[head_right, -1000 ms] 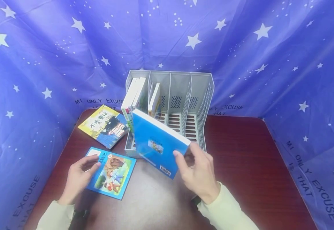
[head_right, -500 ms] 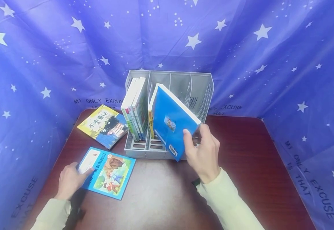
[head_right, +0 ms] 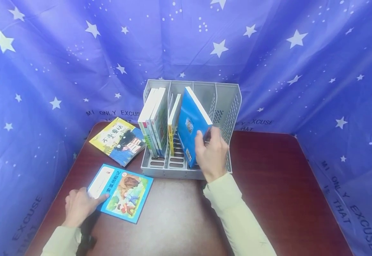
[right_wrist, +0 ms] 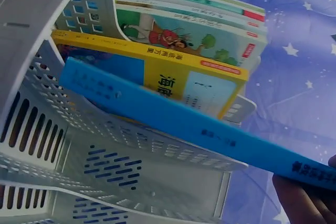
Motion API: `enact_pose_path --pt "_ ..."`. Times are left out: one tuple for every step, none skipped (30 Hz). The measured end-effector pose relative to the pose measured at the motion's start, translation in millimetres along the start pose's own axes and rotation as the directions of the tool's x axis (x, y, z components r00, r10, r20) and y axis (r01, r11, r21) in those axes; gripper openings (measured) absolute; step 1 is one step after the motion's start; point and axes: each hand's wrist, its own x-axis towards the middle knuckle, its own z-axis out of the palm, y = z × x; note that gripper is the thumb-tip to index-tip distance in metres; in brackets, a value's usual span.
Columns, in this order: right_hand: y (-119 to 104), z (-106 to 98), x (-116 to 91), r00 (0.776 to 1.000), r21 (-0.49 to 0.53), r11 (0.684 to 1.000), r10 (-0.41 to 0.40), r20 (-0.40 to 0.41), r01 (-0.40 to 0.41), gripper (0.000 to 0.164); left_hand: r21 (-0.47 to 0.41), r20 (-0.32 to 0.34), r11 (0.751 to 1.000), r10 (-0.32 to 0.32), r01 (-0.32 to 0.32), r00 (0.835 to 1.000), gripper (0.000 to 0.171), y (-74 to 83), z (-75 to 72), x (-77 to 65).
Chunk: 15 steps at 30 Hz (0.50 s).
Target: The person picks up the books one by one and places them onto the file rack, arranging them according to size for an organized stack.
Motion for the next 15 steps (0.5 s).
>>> enact_pose_path --pt "0 4 0 1.000 -0.004 1.000 -0.003 0.000 0.003 0.019 0.000 0.000 1.000 -0.006 0.006 1.000 0.096 -0.1 0.9 0.4" --pt "0 8 0 1.000 -0.009 1.000 -0.002 0.002 0.002 0.019 0.000 -0.004 1.000 -0.011 0.011 1.000 0.095 -0.5 1.9 0.9" --pt "0 12 0 1.000 -0.021 1.000 0.000 0.004 0.001 0.019 -0.002 -0.010 1.000 -0.015 0.015 1.000 0.094 -1.0 2.8 1.2" --pt "-1 17 1 1.000 -0.030 1.000 0.002 0.003 -0.002 0.020 -0.005 -0.020 1.000 -0.016 0.016 1.000 0.094 -1.3 3.5 1.7" --pt "-1 21 1 1.000 -0.039 0.999 0.006 0.004 -0.006 0.020 -0.008 -0.032 1.000 -0.015 0.015 0.999 0.093 -1.8 4.2 2.3" --pt "-2 24 1 1.000 -0.050 0.999 0.008 0.004 -0.008 0.020 -0.011 -0.044 1.000 -0.012 0.012 0.999 0.092 -2.4 4.8 2.7" --pt "-2 28 1 1.000 -0.059 0.998 0.012 0.004 -0.012 0.020 -0.017 -0.056 1.000 -0.009 0.008 0.998 0.090 -2.9 5.3 3.1" --pt "-2 31 1 1.000 -0.068 0.998 0.015 0.005 -0.015 0.020 -0.025 -0.067 1.000 -0.005 0.003 0.998 0.088 -3.4 5.6 3.4" --pt "-3 35 1 1.000 -0.077 0.997 0.018 0.006 -0.017 0.020 -0.033 -0.078 0.999 -0.002 0.000 0.997 0.084 -4.1 6.0 3.4" --pt "-3 38 1 1.000 -0.079 0.997 0.020 0.007 -0.020 0.020 -0.041 -0.091 0.999 0.002 -0.005 0.996 0.080 -5.1 6.5 3.2" --pt "-3 41 0 1.000 -0.084 0.996 0.023 0.014 -0.022 0.020 -0.045 -0.098 0.999 0.006 -0.010 0.995 0.076 -6.2 6.8 3.1" --pt "-3 44 0 0.999 -0.088 0.996 0.026 0.020 -0.024 0.020 -0.050 -0.107 0.999 0.014 -0.019 0.994 0.071 -7.3 7.0 3.0" --pt "-3 48 0 0.999 -0.091 0.996 0.029 0.026 -0.026 0.020 -0.055 -0.112 0.998 0.026 -0.032 0.993 0.067 -8.3 6.9 3.0" --pt "-2 51 -1 0.999 -0.092 0.995 0.033 0.034 -0.030 0.020 -0.056 -0.114 0.997 0.041 -0.047 0.993 0.063 -9.4 6.8 3.0" --pt "-1 54 -1 0.998 -0.093 0.995 0.039 0.041 -0.035 0.020 -0.054 -0.113 0.997 0.056 -0.062 0.992 0.059 -10.5 6.6 3.1"
